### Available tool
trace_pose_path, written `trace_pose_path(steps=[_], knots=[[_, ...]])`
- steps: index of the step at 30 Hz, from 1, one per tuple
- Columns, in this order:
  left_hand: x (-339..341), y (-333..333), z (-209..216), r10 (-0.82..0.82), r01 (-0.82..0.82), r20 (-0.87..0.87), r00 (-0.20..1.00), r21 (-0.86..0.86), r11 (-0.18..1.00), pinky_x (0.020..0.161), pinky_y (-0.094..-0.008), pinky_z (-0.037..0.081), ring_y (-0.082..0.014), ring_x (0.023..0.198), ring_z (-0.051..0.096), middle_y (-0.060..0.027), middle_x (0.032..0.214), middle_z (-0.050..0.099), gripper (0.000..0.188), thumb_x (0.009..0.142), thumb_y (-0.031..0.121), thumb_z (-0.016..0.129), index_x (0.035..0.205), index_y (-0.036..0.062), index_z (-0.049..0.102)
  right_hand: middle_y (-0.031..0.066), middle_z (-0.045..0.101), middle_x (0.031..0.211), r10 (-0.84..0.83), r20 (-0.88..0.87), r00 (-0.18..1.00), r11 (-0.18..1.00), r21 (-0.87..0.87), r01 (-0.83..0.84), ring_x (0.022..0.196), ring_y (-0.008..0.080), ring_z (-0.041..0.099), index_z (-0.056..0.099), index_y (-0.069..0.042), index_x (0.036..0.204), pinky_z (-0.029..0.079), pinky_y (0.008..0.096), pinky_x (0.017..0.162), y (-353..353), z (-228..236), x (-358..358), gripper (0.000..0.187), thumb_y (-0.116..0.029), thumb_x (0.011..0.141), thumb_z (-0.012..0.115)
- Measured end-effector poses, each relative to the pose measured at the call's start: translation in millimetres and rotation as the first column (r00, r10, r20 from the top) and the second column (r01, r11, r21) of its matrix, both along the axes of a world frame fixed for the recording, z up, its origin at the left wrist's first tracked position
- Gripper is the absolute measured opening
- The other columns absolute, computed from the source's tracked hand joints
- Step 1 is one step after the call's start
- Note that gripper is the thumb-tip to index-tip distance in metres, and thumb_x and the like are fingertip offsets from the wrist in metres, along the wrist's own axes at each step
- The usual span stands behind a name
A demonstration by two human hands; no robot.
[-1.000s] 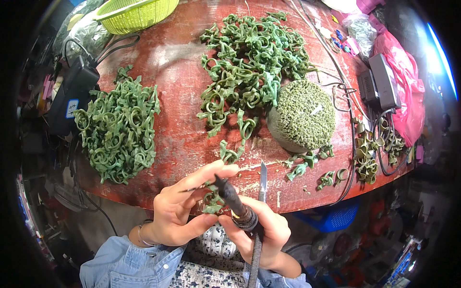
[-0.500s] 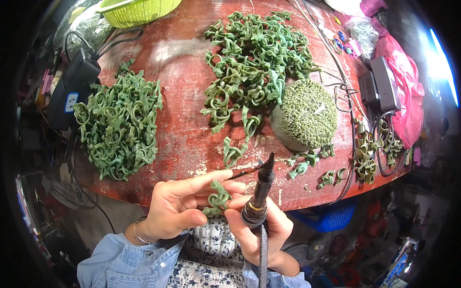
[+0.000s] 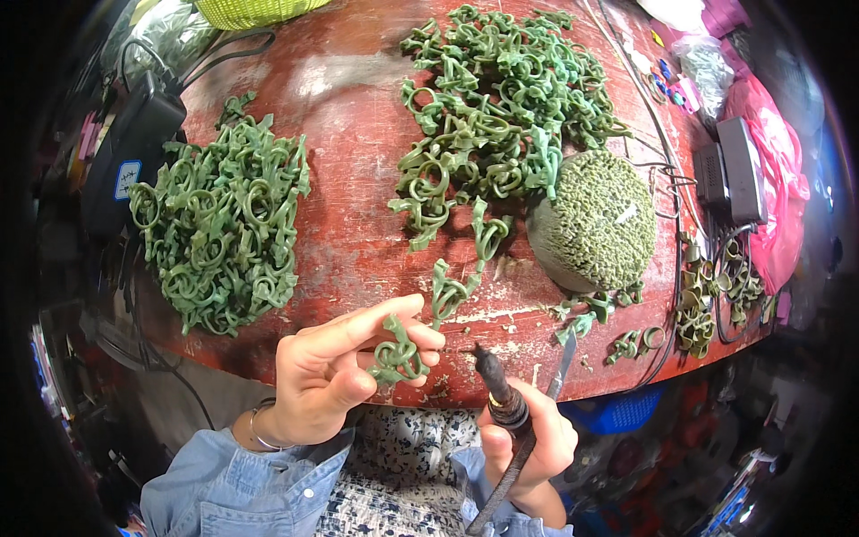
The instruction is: Joining small green wax floral/ornamental pieces using a heated soldering tool.
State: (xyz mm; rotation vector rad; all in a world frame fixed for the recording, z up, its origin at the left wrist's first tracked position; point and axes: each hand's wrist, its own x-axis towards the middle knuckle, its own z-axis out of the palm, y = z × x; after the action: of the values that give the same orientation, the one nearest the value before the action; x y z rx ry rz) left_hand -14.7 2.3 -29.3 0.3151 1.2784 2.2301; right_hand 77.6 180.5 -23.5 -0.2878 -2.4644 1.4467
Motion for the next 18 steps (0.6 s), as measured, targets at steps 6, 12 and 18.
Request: trace_pose_path(steps=[6, 12, 18], knots=[[-3, 1, 1, 0.031, -0.044, -0.083, 0.996, -0.158, 0.986, 0.079, -0.0306, 0.049, -0.02, 0.092, 0.058, -0.0196, 0.106, 0.057, 0.071, 0.087, 0.045, 0.049, 0.127, -0.0114, 0.034, 0.0063, 0.056, 0.056, -0.05, 0.06, 0.997, 0.99, 0.137, 0.042, 0.046, 0.0181, 0.056, 0.058, 0.004, 0.08, 0.043, 0.026, 0.045, 2, -9, 20, 0.043, -0.039, 0.08, 0.061], [-1, 3, 1, 0.057, -0.06, -0.029, 0.998, -0.148, 0.987, 0.075, -0.031, 0.051, -0.0211, 0.093, 0.057, -0.02, 0.105, 0.056, 0.07, 0.087, 0.045, 0.048, 0.127, -0.0112, 0.034, 0.0064, 0.055, 0.056, -0.054, 0.057, 0.997, 0.958, 0.285, 0.036, 0.046, 0.0213, 0.055, 0.06, 0.0, 0.078, 0.042, 0.0281, 0.046, -1, -8, 19, 0.039, -0.039, 0.078, 0.063], [-1, 2, -1, 0.071, -0.074, -0.027, 0.997, -0.152, 0.986, 0.074, -0.0307, 0.051, -0.0216, 0.092, 0.058, -0.0208, 0.105, 0.056, 0.071, 0.087, 0.045, 0.05, 0.127, -0.0113, 0.034, 0.0064, 0.055, 0.056, -0.045, 0.059, 0.997, 0.949, 0.315, 0.025, 0.046, 0.0212, 0.054, 0.06, 0.0, 0.078, 0.042, 0.0286, 0.046, -2, -7, 16, 0.037, -0.037, 0.076, 0.064]])
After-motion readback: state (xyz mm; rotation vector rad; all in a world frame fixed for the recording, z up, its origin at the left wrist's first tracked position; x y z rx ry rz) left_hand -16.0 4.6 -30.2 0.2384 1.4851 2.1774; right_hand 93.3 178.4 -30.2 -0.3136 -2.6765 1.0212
